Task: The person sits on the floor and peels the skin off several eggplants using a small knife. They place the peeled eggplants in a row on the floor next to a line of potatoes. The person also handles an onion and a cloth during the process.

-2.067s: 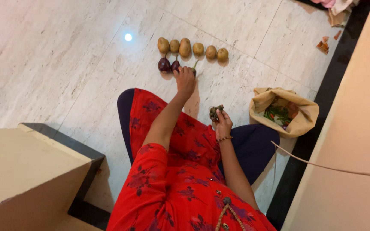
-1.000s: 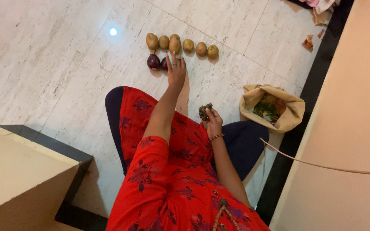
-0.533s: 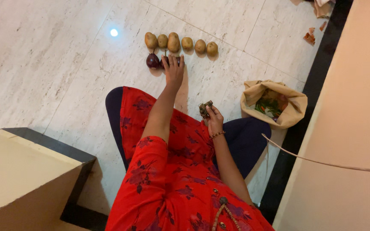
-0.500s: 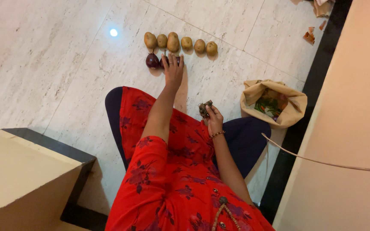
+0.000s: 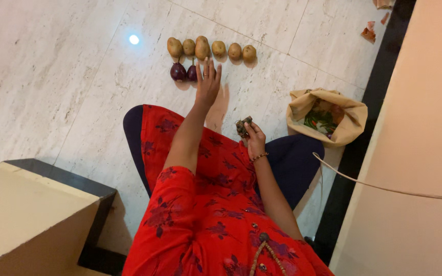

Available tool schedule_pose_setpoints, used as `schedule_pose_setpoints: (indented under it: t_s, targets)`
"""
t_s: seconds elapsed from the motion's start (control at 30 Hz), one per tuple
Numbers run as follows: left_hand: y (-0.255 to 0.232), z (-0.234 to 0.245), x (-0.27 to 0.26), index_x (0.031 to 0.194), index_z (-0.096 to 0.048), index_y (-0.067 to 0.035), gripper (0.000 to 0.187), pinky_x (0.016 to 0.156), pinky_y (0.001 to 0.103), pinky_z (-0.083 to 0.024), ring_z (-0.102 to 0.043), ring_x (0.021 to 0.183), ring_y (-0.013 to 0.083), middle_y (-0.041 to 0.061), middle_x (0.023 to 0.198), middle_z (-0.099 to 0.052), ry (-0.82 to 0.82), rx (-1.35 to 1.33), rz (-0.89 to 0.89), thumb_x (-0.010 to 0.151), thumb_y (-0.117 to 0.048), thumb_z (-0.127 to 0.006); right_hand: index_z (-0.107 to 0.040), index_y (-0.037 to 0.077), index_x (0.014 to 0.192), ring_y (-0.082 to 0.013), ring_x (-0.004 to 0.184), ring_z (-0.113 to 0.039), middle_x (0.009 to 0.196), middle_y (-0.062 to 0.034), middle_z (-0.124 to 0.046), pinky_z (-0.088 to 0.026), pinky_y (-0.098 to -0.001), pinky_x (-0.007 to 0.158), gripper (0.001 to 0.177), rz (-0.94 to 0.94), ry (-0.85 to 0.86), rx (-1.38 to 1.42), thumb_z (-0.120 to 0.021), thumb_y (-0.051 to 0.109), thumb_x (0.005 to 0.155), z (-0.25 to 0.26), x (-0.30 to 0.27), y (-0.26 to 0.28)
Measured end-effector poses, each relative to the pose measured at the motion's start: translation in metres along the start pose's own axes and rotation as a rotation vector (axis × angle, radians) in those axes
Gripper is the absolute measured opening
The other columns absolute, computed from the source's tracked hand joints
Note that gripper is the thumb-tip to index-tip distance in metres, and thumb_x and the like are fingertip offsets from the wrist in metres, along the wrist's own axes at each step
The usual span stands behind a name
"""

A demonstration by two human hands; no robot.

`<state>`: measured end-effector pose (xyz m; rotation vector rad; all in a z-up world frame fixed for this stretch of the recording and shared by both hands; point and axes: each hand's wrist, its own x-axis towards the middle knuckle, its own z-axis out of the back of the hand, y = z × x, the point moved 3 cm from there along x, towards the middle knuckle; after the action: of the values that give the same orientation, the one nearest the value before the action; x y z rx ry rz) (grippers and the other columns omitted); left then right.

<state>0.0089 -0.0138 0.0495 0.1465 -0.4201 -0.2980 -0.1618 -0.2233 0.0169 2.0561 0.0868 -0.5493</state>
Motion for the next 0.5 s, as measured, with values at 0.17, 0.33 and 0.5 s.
schedule_pose_setpoints:
  t_s: [0.17,0.33,0.5]
  targets:
    - [-0.023,0.035,0.021,0.133,-0.061,-0.003,0.044,0.123,0.068,-0.011,-0.032,0.151,0.0407,0.022,0.151,-0.051,-0.061,-0.233,-0.424,0.09,-0.01,-0.059,-0.069,0.0,0.116,-0.0146,0.083,-0.072,0.1,-0.0077,-0.076,-0.059,-0.0281,0.073,0.024,-0.017,0.009,-0.001,-0.072,0.012,0.096,0.007,0.005,-0.012]
    - [-0.05,0.068,0.044,0.108,-0.065,-0.003,0.016,0.127,0.065,-0.012,-0.037,0.151,0.0369,0.018,0.139,-0.058,-0.127,-0.37,-0.613,0.094,-0.009,-0.06,-0.068,0.004,0.117,-0.0127,0.073,-0.067,0.093,-0.0056,-0.074,-0.054,-0.0264,0.061,0.024,-0.033,-0.045,0.03,-0.069,0.016,0.096,0.013,0.008,-0.019]
    - [-0.108,0.092,0.061,0.1,-0.065,-0.001,0.013,0.125,0.061,-0.023,-0.044,0.145,0.0386,0.019,0.128,-0.062,-0.109,-0.482,-0.733,0.09,-0.007,-0.06,-0.068,0.007,0.118,-0.0109,0.075,-0.068,0.095,-0.004,-0.073,-0.053,-0.0253,0.06,0.026,-0.08,-0.077,-0.035,-0.067,0.019,0.095,0.015,0.012,-0.027]
